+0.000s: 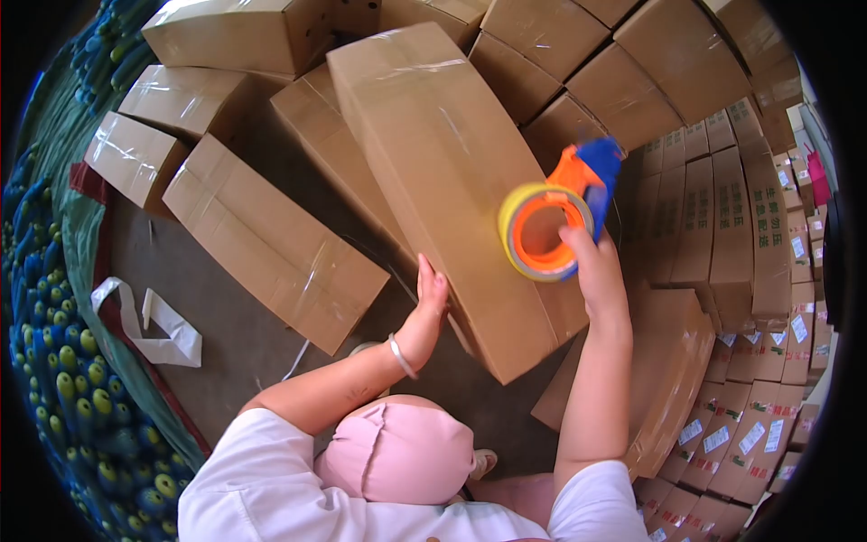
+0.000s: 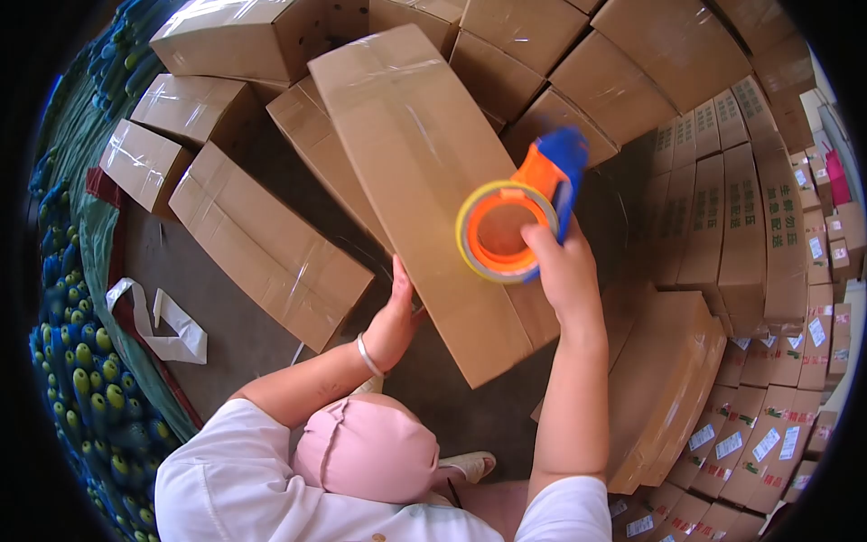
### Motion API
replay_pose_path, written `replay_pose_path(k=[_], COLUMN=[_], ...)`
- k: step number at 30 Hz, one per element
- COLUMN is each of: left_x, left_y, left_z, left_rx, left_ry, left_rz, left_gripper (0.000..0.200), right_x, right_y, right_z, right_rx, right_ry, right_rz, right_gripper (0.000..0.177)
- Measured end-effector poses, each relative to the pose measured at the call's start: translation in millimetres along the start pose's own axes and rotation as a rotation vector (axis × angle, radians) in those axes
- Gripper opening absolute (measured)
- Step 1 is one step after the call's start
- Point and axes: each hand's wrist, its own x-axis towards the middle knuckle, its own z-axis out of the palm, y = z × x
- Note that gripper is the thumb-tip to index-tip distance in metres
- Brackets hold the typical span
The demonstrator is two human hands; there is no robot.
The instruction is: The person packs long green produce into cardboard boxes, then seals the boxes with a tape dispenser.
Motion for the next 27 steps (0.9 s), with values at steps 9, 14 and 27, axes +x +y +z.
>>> replay_pose_path(k=[9,14,27], left_x=[79.7,102.2,53.0], left_y=[2.4,-0.4,-28.7], left_z=[-55.3,-38.2,-17.5], left_rx=[-0.166,-0.481,-0.369], left_ry=[0.42,0.235,0.143], left_rz=[-0.132,-0.278,-0.506], left_gripper=[0.07,0.068,0.08], right_x=[2.2,7.9,12.4], right_y=[77.2,99.1,97.5], right_z=[-19.7,-22.2,-16.5], right_rx=[0.399,0.447,0.132], right_ry=[0.133,0.063,0.089], right_rz=[0.07,0.057,-0.113], right_gripper=[0.035,0.041,0.041])
